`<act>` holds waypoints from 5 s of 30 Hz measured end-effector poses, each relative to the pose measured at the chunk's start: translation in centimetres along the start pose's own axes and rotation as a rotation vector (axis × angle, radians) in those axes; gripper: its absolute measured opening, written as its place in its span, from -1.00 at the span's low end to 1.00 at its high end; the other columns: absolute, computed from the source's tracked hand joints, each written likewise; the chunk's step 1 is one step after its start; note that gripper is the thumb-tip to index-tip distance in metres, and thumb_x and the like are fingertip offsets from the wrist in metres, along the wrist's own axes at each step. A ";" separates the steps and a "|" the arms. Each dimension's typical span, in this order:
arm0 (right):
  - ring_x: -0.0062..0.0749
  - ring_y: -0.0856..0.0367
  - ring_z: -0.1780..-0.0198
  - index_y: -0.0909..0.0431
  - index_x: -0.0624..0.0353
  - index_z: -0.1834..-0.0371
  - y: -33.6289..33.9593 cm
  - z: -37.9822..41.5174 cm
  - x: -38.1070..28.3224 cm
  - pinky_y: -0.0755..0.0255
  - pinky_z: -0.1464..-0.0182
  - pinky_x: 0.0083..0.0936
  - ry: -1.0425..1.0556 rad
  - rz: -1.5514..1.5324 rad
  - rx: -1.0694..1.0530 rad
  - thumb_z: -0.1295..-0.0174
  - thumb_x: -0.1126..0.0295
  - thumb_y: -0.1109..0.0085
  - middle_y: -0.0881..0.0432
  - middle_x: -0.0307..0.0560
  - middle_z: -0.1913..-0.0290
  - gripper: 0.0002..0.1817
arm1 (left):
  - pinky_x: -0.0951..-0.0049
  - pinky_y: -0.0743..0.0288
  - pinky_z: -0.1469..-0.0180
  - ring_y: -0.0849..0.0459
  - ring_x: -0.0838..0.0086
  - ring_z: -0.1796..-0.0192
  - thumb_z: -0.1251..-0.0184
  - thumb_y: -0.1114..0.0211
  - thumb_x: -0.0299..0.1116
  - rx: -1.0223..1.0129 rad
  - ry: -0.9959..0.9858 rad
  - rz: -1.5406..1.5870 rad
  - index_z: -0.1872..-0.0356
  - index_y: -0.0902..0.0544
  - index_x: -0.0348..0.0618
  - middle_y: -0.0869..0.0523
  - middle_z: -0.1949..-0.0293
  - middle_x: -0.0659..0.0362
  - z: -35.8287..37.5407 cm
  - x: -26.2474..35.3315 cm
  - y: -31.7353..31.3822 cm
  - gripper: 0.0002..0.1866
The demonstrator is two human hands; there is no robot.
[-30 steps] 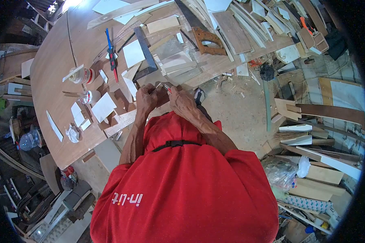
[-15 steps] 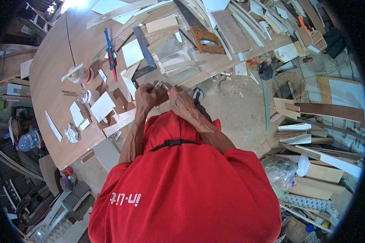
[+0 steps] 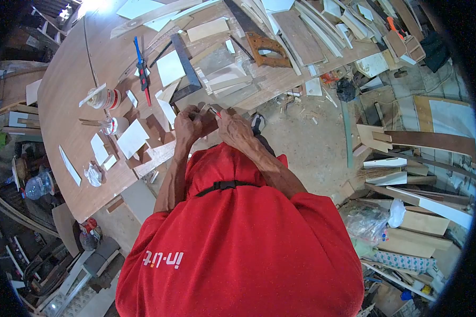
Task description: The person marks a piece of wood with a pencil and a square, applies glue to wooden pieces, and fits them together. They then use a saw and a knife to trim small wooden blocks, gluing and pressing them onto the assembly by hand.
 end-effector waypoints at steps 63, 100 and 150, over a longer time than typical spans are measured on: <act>0.34 -0.62 0.23 -0.46 0.37 0.20 -2.0 -1.3 1.7 -0.47 0.17 0.04 0.028 -0.104 -0.057 -0.36 0.21 0.02 -0.61 0.42 0.36 -0.66 | 0.14 -0.54 0.27 -0.66 0.05 0.30 -0.12 -0.34 -0.33 0.099 -0.275 -0.160 0.39 -0.66 -0.14 -0.61 0.35 0.03 0.7 1.0 0.0 -0.87; -0.12 -0.55 0.51 -0.53 0.34 0.29 5.5 4.4 -0.5 -0.41 0.41 -0.26 0.048 -0.462 -0.116 -0.33 0.20 -0.14 -0.55 0.13 0.53 -0.67 | 0.21 -0.51 0.27 -0.61 0.06 0.29 -0.25 -0.24 -0.49 0.087 -0.323 0.105 -0.07 -0.56 -0.21 -0.57 0.29 -0.04 4.0 5.0 3.6 -0.66; -0.12 -0.58 0.10 -0.65 0.15 0.13 14.6 -10.8 2.4 -0.49 0.04 -0.24 0.264 0.004 0.197 -0.15 0.31 -0.34 -0.53 -0.05 0.13 -0.74 | 0.23 -0.58 -0.16 -0.49 0.10 -0.33 -0.16 -0.24 -0.68 -0.005 -0.411 0.279 -0.36 -0.16 -0.27 -0.53 -0.21 -0.15 -6.1 8.5 2.6 -0.28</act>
Point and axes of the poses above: each hand's wrist, its own z-axis away from the middle knuckle, its own y-axis out of the back of the hand, x = y × z, the point moved 5 cm from there along -z, towards the middle knuckle
